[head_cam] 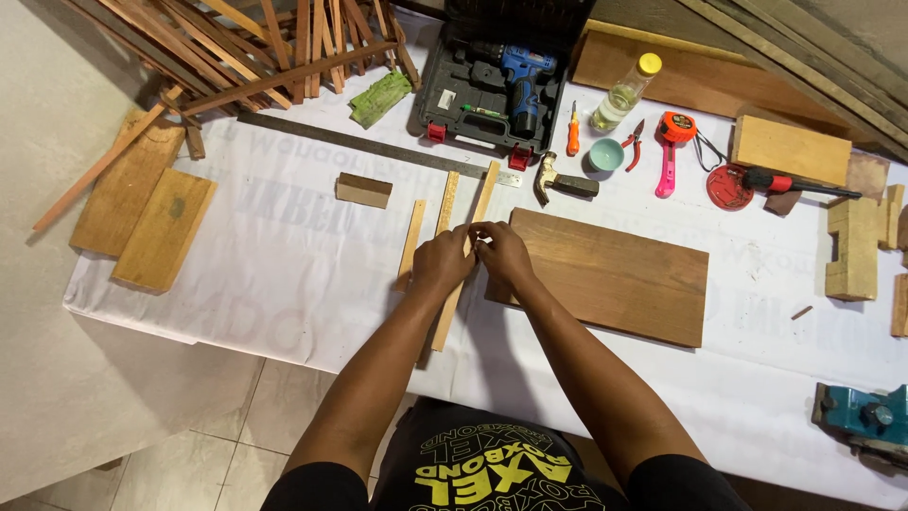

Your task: Arranging and inspecting wooden strips and boards on a workbench.

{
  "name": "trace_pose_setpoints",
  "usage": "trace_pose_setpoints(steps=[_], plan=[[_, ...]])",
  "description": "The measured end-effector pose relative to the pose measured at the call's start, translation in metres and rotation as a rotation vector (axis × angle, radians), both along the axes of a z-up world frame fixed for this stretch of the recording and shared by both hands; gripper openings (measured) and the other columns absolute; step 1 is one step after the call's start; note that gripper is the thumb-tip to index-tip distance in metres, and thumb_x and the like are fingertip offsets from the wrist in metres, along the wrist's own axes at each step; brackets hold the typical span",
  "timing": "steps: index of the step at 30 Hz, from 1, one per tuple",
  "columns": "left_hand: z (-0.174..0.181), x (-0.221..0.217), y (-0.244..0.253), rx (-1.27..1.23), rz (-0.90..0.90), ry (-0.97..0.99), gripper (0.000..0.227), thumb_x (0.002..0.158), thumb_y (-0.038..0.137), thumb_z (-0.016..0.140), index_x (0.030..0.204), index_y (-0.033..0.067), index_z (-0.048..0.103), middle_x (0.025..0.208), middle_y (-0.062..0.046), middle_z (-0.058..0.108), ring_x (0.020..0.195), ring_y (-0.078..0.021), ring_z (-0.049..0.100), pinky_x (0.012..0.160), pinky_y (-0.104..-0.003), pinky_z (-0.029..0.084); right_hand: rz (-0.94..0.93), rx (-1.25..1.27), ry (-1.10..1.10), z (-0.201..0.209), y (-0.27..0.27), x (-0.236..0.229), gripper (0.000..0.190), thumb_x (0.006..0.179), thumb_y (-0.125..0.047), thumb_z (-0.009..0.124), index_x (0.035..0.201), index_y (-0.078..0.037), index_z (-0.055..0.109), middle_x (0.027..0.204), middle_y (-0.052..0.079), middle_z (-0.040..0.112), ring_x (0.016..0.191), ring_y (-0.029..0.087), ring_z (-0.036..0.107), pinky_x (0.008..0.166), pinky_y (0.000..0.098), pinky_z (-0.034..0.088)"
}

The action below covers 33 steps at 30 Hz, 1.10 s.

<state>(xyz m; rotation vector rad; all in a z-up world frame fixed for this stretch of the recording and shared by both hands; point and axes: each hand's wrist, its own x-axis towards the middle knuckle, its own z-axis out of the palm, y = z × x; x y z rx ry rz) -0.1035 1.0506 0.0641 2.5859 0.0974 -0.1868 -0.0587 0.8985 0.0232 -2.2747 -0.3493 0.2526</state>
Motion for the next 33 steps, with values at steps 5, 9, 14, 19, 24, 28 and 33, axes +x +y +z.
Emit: trace_pose_setpoints(steps=[5,9,14,19,24,28,33], plan=[[-0.008,0.002,-0.007,-0.011,-0.034,-0.115,0.050,0.089,0.036,0.073,0.133,0.0137,0.064,0.100,-0.014,0.073,0.084,-0.0328,0.074,0.074,-0.046,0.060,-0.004,-0.077,-0.137,0.015,-0.014,0.002,0.040,0.086,-0.011,0.071,0.125,-0.017,0.070,0.115,0.011,0.067,0.101,0.027,0.072,0.084,0.0389,0.059],[-0.001,0.004,-0.010,-0.062,-0.057,-0.172,0.048,0.089,0.037,0.072,0.132,0.0169,0.066,0.105,-0.009,0.070,0.088,-0.0294,0.073,0.076,-0.044,0.059,-0.028,-0.215,-0.202,0.044,-0.026,-0.004,0.043,0.087,-0.015,0.076,0.129,-0.021,0.070,0.120,0.011,0.064,0.101,0.029,0.067,0.083,0.0415,0.056],[-0.009,0.013,-0.008,-0.023,-0.226,-0.155,0.048,0.092,0.038,0.069,0.136,0.0198,0.062,0.114,-0.009,0.066,0.089,-0.0305,0.072,0.078,-0.045,0.058,-0.042,-0.417,-0.568,0.063,-0.044,-0.016,0.037,0.078,-0.027,0.082,0.114,-0.027,0.075,0.121,0.009,0.064,0.115,0.031,0.058,0.096,0.0438,0.044],[-0.011,0.023,-0.022,0.019,-0.397,-0.135,0.046,0.093,0.034,0.067,0.137,0.0239,0.060,0.118,-0.008,0.064,0.093,-0.0318,0.070,0.080,-0.046,0.057,-0.020,-0.414,-0.738,0.043,-0.077,-0.019,0.027,0.080,-0.030,0.080,0.106,-0.025,0.073,0.125,0.005,0.066,0.125,0.032,0.056,0.105,0.0464,0.034],[0.012,0.028,-0.047,0.117,-0.481,-0.229,0.037,0.096,0.031,0.067,0.133,0.0259,0.065,0.108,-0.007,0.068,0.101,-0.0275,0.068,0.085,-0.045,0.052,-0.042,-0.406,-0.483,0.035,-0.112,-0.020,0.023,0.096,-0.035,0.072,0.111,-0.018,0.072,0.112,0.006,0.066,0.111,0.027,0.057,0.099,0.0442,0.040],[0.010,0.029,-0.074,0.107,-0.490,-0.310,0.032,0.096,0.030,0.069,0.129,0.0280,0.066,0.108,-0.001,0.071,0.098,-0.0225,0.066,0.088,-0.040,0.047,-0.128,-0.311,-0.526,0.064,-0.138,-0.032,0.020,0.099,-0.034,0.070,0.112,-0.019,0.074,0.107,0.003,0.068,0.108,0.025,0.058,0.096,0.0442,0.041],[0.016,0.033,-0.120,0.010,-0.473,-0.702,0.023,0.094,0.028,0.072,0.114,0.0190,0.066,0.109,0.003,0.071,0.102,-0.0198,0.065,0.094,-0.040,0.043,-0.162,-0.264,-0.711,0.071,-0.189,-0.033,0.016,0.093,-0.024,0.077,0.108,-0.020,0.075,0.103,0.003,0.066,0.103,0.026,0.059,0.094,0.0438,0.042]])
